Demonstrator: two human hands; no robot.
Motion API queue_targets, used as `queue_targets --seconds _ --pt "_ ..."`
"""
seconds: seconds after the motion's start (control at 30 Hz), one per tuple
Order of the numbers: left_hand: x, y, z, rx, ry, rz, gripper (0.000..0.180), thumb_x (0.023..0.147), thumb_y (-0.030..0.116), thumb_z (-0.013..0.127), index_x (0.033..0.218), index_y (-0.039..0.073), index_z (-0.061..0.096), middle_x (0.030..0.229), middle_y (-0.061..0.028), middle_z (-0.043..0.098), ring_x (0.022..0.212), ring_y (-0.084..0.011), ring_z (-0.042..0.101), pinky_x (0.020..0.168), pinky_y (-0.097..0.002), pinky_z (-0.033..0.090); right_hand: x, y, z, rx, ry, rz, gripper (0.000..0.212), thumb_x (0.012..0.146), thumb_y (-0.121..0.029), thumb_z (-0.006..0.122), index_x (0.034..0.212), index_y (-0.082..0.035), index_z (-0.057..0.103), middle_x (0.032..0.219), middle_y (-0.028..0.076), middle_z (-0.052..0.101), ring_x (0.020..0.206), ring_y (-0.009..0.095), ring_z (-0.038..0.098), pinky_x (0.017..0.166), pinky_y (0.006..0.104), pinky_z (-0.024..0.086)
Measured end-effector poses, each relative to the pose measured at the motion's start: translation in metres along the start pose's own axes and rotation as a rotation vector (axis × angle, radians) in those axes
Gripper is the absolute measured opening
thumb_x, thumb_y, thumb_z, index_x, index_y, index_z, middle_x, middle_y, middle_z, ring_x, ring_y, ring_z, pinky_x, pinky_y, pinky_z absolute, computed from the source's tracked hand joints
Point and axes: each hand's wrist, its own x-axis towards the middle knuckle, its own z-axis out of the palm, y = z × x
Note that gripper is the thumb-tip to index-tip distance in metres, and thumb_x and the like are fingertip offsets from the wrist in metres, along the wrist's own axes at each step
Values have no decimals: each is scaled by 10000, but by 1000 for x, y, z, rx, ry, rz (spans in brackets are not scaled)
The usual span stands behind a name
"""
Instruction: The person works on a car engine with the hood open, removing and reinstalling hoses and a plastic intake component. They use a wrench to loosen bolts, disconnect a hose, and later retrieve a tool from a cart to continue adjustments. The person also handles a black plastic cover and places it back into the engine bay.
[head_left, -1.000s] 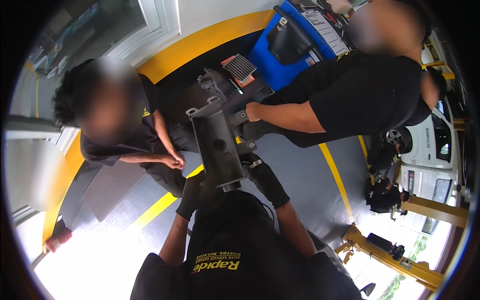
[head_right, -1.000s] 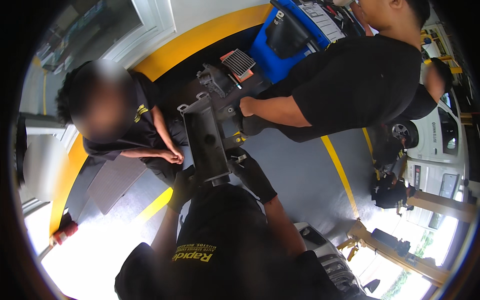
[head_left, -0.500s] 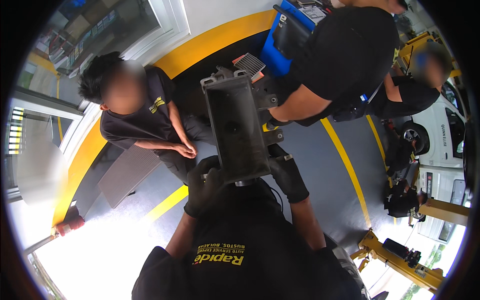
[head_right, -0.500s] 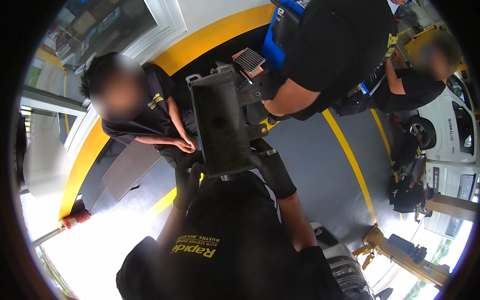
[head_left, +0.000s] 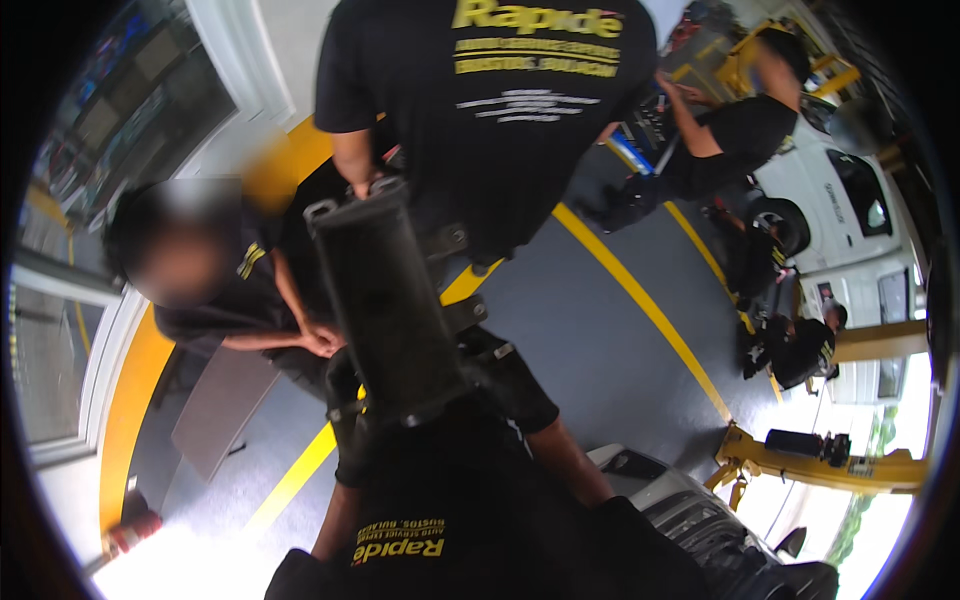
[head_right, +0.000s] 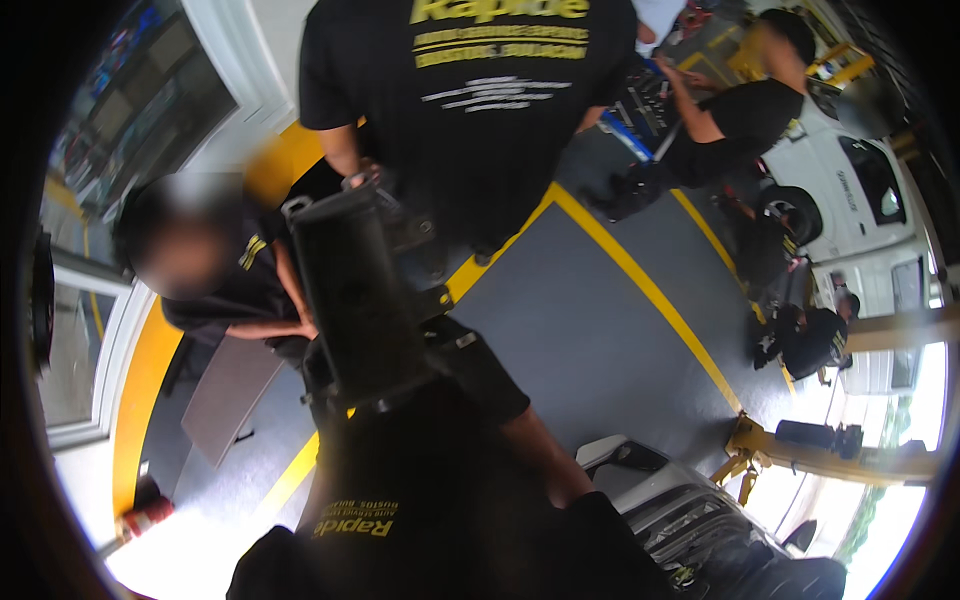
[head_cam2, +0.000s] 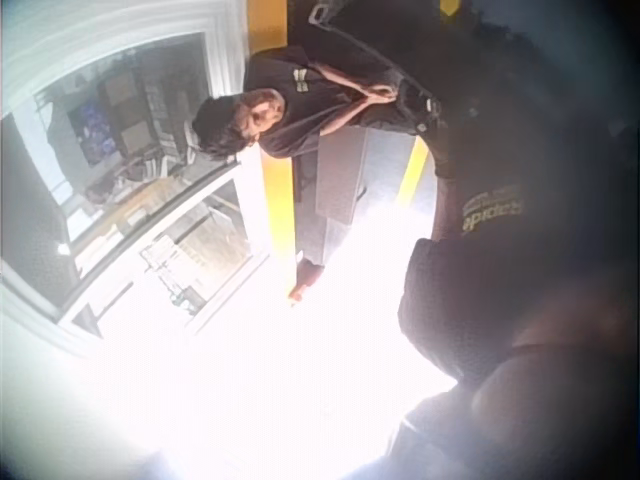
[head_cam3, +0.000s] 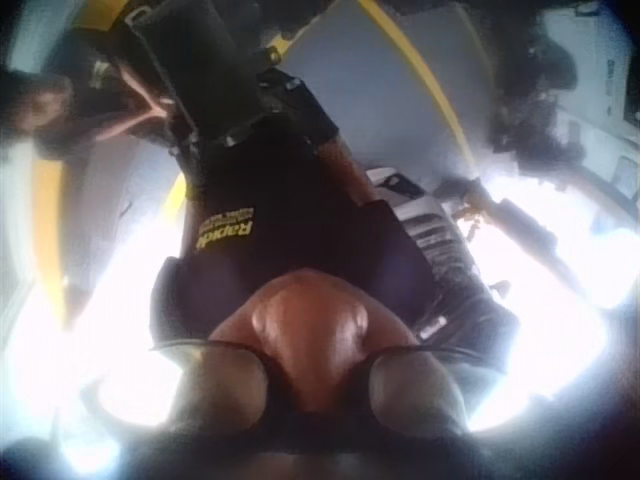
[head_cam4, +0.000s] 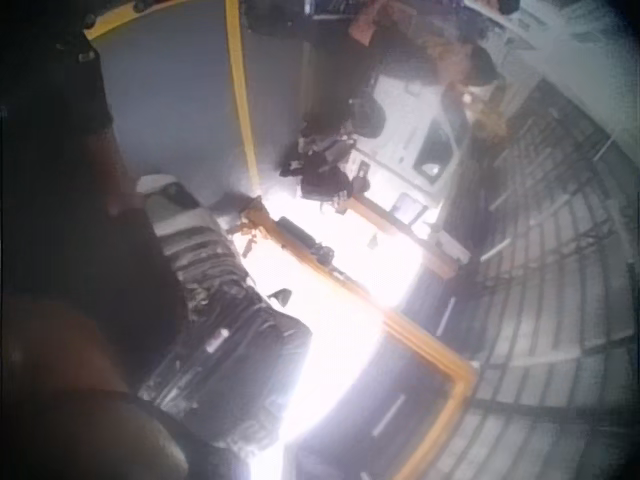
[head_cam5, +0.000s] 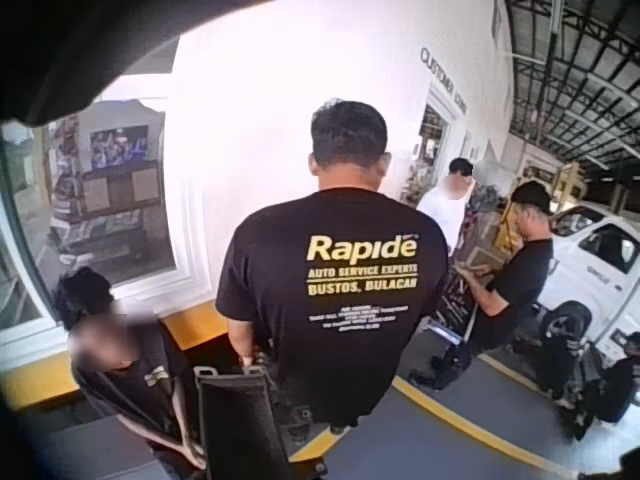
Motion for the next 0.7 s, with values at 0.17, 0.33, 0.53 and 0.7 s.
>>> queue_targets --seconds 0.17,0.33,0.53,0.7 --pt "2 9 22 11 -91 -67 640 1062 345 651 1555 -10 451 1511 -175 529 1383 -274 556 1117 -407 494 -17 -21 -21 441 -53 227 360 1085 -157 605 1404 2 651 1289 114 729 1068 155 708 906 339 565" --pt "-2 20 33 30 -160 -137 753 1085 422 635 1649 -1 371 1622 -203 458 1490 -302 500 1171 -416 466 -44 9 -19 369 -12 216 427 935 -71 655 1355 -3 679 1259 207 717 1079 373 704 891 455 549" --pt "9 43 23 191 -281 -72 835 1104 530 559 1709 20 293 1707 -220 391 1560 -317 447 1211 -425 443 -28 7 -17 -92 -167 131 321 1046 -62 560 1331 -26 702 1244 172 734 1117 315 729 957 396 579" --pt "10 14 2 -16 -256 -128 933 1084 660 514 1726 35 254 1728 -219 374 1563 -320 444 1216 -430 443 -3 -19 -20 201 -181 259 356 1003 -42 591 1344 -30 694 1270 168 731 1132 326 723 957 415 577"
